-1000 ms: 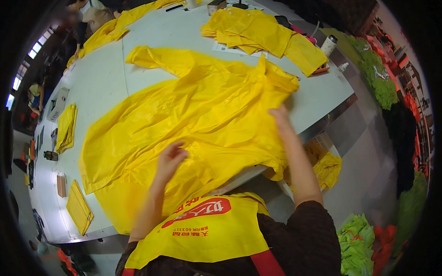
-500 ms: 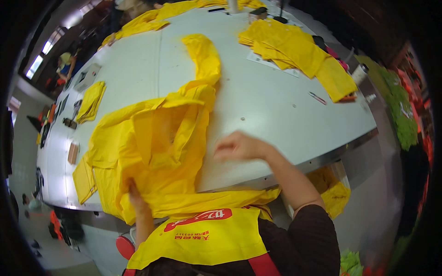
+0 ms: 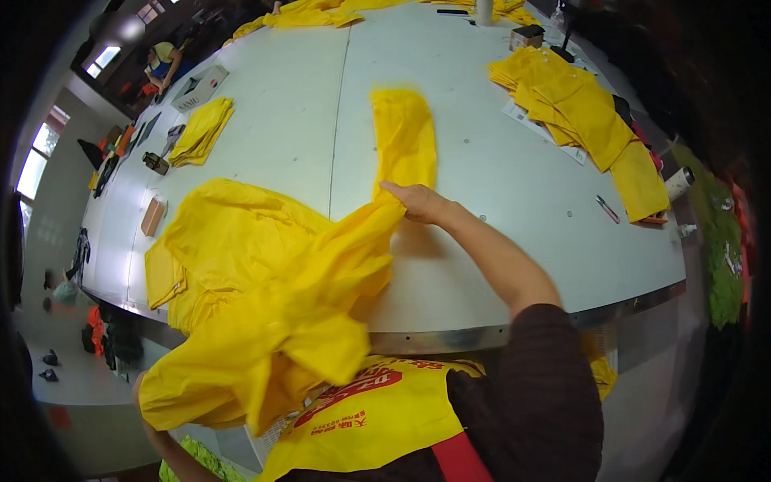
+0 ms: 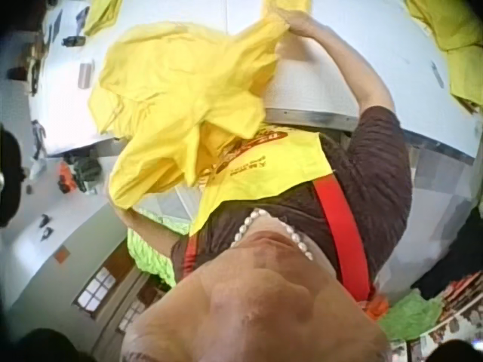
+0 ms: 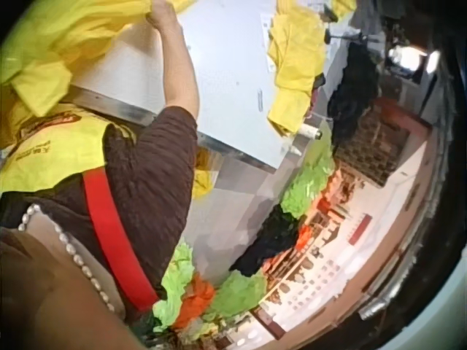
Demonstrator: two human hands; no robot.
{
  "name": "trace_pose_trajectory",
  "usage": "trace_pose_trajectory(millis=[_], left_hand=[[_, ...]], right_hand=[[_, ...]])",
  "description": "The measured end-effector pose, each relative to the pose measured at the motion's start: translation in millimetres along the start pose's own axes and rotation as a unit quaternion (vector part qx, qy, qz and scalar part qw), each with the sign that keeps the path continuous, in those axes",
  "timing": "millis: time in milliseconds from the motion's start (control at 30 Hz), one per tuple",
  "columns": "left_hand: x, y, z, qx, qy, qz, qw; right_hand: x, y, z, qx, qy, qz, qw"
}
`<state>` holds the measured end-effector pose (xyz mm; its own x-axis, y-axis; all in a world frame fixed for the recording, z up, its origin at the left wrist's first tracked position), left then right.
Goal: The person folds a yellow raincoat on a large white table. They smooth the fabric, fold the sleeves and body, and place the folded coat into a plastic basket. Other yellow garments and coworkers are visible in the background.
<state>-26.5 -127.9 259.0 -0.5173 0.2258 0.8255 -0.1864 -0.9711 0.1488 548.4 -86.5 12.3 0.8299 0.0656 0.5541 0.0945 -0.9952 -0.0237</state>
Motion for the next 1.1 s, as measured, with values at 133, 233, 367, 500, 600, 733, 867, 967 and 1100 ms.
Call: trace_pose_trajectory(millis=[133, 233, 367, 500, 600, 733, 867, 967, 1100], left_hand=[[122, 54, -159, 0.108, -0.029, 0.281, 0.953], [153, 96, -339, 0.223, 0.292, 0.393, 0.843], [215, 2, -326, 0.181, 0.243, 0.453, 0.838], [271, -160, -85, -0.036, 0.091, 0.471, 0.877], [237, -214, 151, -0.235, 0.079, 0.45, 0.858], [83, -210, 449, -0.523, 0.129, 0.305, 0.785], [-71, -153, 543, -0.674, 0.132, 0.135, 0.714], [-215, -162, 503, -0.712, 0.133, -0.003, 0.69], [-330, -209, 307, -0.555, 0.01, 0.034, 0.831]], right_hand=[[-53, 67, -174, 0.139, -0.051, -0.322, 0.935], [-106, 152, -273, 0.188, -0.154, -0.511, 0.824], [-132, 156, -286, 0.208, -0.326, -0.533, 0.752], [-132, 156, -238, 0.073, -0.365, -0.47, 0.8], [-113, 172, -185, -0.049, -0.404, -0.332, 0.851], [-69, 222, -124, -0.078, -0.729, 0.011, 0.68], [-20, 251, -97, -0.086, -0.773, 0.214, 0.59], [2, 284, -36, -0.194, -0.717, 0.293, 0.602], [22, 341, 85, -0.308, -0.516, 0.383, 0.702]])
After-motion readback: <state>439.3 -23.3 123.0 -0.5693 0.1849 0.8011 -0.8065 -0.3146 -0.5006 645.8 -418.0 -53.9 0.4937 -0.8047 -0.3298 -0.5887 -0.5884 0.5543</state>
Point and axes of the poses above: each hand's wrist, its own y-axis away from the middle knuckle, its own x-axis out of the back of the hand, z = x × y, the point moved 10 cm from there along -y, towards the middle knuckle, and after that the axes turned 5 degrees about x, right-handed, at the moved point
